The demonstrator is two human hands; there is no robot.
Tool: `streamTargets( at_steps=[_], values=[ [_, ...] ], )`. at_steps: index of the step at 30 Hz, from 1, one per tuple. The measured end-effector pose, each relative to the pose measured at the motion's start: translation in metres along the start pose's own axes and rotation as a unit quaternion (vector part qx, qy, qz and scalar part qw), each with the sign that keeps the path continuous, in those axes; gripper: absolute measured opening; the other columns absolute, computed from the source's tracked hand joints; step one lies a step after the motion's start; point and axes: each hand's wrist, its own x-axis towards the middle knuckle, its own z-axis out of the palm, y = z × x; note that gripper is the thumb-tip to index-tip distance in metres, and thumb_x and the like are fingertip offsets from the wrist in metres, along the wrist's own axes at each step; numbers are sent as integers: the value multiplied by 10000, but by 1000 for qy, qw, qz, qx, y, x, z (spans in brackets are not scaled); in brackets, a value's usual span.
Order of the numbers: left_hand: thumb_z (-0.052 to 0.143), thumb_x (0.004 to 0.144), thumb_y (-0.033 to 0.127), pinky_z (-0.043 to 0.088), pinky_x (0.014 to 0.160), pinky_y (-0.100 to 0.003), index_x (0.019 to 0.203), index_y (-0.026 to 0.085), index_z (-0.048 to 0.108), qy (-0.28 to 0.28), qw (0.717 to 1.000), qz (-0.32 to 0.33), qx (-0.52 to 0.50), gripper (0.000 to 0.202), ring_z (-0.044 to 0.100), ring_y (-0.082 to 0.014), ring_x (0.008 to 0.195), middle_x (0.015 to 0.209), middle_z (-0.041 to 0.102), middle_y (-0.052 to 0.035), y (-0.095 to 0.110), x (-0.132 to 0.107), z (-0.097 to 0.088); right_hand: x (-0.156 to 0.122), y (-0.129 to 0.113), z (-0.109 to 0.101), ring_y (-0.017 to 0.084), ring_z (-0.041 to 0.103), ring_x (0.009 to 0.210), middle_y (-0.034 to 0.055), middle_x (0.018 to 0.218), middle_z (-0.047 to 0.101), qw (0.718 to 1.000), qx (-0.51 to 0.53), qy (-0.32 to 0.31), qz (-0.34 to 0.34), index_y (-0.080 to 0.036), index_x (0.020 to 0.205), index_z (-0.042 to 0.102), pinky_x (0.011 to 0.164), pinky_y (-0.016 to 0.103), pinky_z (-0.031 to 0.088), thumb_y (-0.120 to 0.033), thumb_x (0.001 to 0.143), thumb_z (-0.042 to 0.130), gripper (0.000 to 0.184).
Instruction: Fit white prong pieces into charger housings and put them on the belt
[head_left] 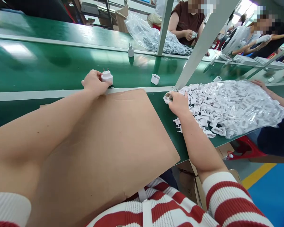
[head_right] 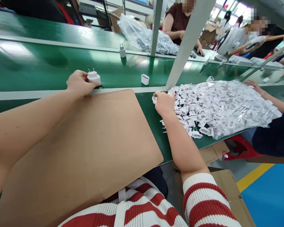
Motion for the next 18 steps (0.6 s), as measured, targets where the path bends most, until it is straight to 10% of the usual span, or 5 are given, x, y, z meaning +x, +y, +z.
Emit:
streamTargets(
  at_steps=[4, 8, 13, 16, 18],
  values=[
    [873, 799, 428, 265, 1072, -447, 1236, 171, 460, 94, 975, -199, 4, 654, 378, -202, 1131, 1185, 542, 19, 6, -8, -6, -4, -3, 1, 293, 696, 1075, 100, 1124, 760, 995, 97, 9, -32, -190, 1181, 718, 1025, 463, 536, -21, 770, 584, 464],
    [822, 848, 312, 164, 1202, -484, 1471, 136, 333, 217, 974, -32, 59, 811, 239, -247, 1428, 1569, 338, -94, 44, -17, 5, -8, -8, 3, 251, 709, 966, 86, 1099, 704, 970, 241, -10, -45, -205, 1067, 769, 952, 445, 586, -169, 801, 716, 273],
    [746, 904, 242, 154, 1274, -378, 1612, 136, 297, -8, 988, 135, 72, 845, 224, -151, 1464, 1689, 334, -55, 99, 15, 54, -17, -17, -1, 244, 705, 1075, 80, 1267, 651, 908, 416, -26, -40, -229, 872, 677, 999, 447, 592, -306, 640, 899, 330],
    [723, 886, 133, 71, 1307, -362, 1689, 82, 114, -116, 978, 155, 81, 1009, 162, -135, 1513, 1795, 133, -95, 122, 44, 86, -23, -23, -5, 215, 725, 919, 34, 1064, 699, 856, 511, -82, -19, -244, 820, 566, 883, 426, 615, -368, 598, 939, 452],
    [691, 910, 129, 157, 1283, -333, 1678, 89, 234, -154, 972, 154, 84, 894, 247, -147, 1480, 1746, 281, -87, 130, 57, 100, -27, -28, -7, 202, 712, 834, -2, 928, 678, 842, 528, -108, -17, -250, 822, 545, 791, 395, 611, -378, 558, 965, 512]
  ],
)
